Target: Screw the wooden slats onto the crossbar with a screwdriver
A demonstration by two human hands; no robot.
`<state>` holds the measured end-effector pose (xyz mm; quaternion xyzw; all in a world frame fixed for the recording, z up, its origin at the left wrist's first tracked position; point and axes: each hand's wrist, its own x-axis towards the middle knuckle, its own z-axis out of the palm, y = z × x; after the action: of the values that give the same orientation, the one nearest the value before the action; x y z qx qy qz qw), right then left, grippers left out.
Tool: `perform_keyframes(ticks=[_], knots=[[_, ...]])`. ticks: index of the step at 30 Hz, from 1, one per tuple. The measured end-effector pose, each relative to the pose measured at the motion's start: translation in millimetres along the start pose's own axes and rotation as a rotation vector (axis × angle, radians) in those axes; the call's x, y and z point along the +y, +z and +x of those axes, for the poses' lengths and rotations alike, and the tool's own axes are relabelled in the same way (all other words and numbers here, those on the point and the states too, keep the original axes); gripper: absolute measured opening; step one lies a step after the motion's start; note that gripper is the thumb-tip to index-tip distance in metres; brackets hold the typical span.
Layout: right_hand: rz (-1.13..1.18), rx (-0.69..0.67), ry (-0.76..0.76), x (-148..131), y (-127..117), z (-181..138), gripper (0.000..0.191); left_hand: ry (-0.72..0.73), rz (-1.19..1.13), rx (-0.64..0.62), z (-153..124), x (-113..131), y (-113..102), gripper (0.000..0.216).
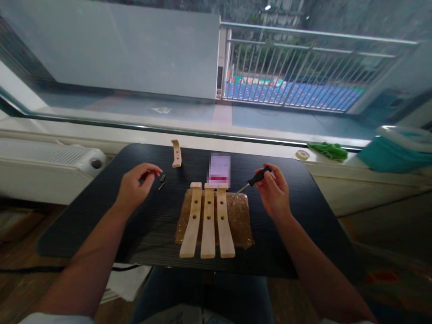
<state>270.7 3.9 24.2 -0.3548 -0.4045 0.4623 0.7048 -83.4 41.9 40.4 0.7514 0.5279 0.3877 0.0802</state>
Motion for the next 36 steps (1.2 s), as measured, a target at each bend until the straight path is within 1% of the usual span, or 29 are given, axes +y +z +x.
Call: perform_keyframes(ticks=[1, 3, 5, 9, 12, 16, 19, 24, 27, 29, 31, 34, 36], knots=[[0.008, 0.011, -0.004, -1, 0, 0, 0.023, -0.011, 0.059, -0.02, 0, -9, -2, 0.02], [0.021, 0.031, -0.006, -2, 0, 1, 0.024, -0.012, 0.096, -0.048, -3, -25, -6, 0.021], [0.033, 0.05, -0.001, -2, 0, 1, 0.025, -0.007, 0.163, -0.107, -10, -36, -7, 0.023], [0.029, 0.076, 0.005, 0, 0, 2, 0.025, -0.027, 0.239, -0.251, -21, -48, -4, 0.032], [0.013, 0.083, 0.005, 1, -1, 3, 0.026, -0.002, 0.268, -0.291, -24, -54, 3, 0.034], [-0.005, 0.075, 0.018, 0, -2, 2, 0.025, 0.052, 0.28, -0.235, -23, -63, 11, 0.028], [-0.042, 0.059, 0.004, -2, -2, 2, 0.023, 0.09, 0.261, -0.2, -22, -66, 11, 0.024], [-0.154, 0.039, -0.01, -3, -4, 1, 0.021, 0.071, 0.239, -0.188, -22, -63, 9, 0.023], [-0.148, 0.051, 0.001, -4, -3, 0, 0.021, 0.053, 0.189, -0.116, -24, -60, 10, 0.023], [-0.105, 0.07, 0.017, -6, -1, 0, 0.022, 0.023, 0.177, -0.068, -25, -58, 9, 0.024], [-0.073, 0.079, 0.027, -8, 1, -1, 0.023, -0.036, 0.189, -0.038, -25, -55, 8, 0.024], [-0.092, 0.076, 0.027, -9, 3, -3, 0.024, -0.155, 0.184, -0.025, -25, -50, 5, 0.02], [-0.122, 0.076, 0.023, -10, 4, -4, 0.024, -0.208, 0.165, -0.016, -24, -47, 3, 0.018]])
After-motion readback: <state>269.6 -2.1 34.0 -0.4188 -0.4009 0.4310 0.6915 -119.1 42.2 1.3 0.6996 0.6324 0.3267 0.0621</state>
